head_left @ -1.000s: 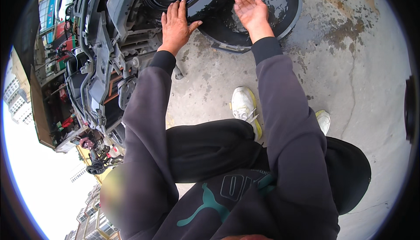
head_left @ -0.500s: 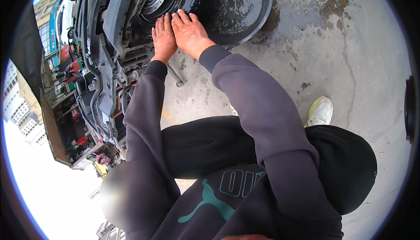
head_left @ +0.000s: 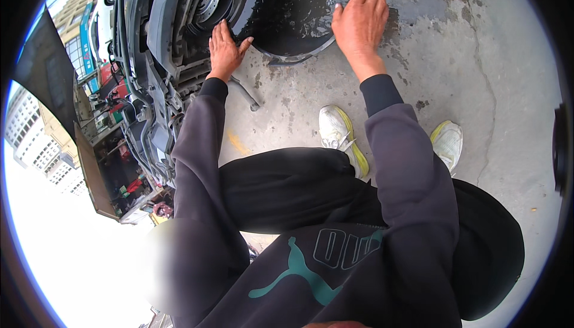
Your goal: The person repeatedly rubs the inner rim and tire sidewall of a car wheel with their hands, using a dark liquid from a nearby basin. The person dips their hands into the basin and applies the liquid to the wheel surface in a repetitive scrubbing motion.
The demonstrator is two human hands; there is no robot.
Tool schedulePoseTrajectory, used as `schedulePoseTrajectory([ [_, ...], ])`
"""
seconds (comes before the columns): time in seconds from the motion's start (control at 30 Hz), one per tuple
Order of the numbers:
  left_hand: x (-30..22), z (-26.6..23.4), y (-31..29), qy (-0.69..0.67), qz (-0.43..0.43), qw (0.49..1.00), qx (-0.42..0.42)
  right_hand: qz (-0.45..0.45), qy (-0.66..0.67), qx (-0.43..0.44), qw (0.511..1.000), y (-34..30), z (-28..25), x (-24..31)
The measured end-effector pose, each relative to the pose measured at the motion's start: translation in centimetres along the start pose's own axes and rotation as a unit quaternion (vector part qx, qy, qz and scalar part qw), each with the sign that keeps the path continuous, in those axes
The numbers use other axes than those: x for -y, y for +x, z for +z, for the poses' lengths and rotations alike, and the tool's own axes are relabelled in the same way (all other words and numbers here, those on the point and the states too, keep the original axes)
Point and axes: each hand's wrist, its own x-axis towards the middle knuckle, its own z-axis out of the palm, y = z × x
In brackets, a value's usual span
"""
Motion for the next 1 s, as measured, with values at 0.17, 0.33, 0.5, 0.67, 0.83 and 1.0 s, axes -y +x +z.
schedulePoseTrajectory([
  [0.17,-0.2,-0.7,0.8,0.019,0.011,0.999,0.034,0.230,0.185,0.279,0.914,2.5,0.4,-3.6],
  [0.33,-0.2,-1.6,0.5,0.040,0.024,0.998,0.034,0.334,0.247,0.315,0.853,1.8,0.8,-1.6],
  [0.5,-1.5,-2.2,1.1,0.069,0.033,0.996,0.046,0.340,0.220,0.263,0.876,2.7,1.1,-1.6],
  [0.67,-1.7,-2.6,0.5,0.057,-0.009,0.995,0.085,0.298,0.207,0.275,0.890,3.7,2.3,-1.7],
  [0.83,-1.9,-2.7,0.6,0.053,-0.025,0.993,0.106,0.321,0.250,0.230,0.884,4.0,2.4,-1.7],
  [1.0,-1.5,-2.7,0.7,0.042,-0.011,0.993,0.112,0.311,0.261,0.195,0.893,4.2,3.2,-1.9],
])
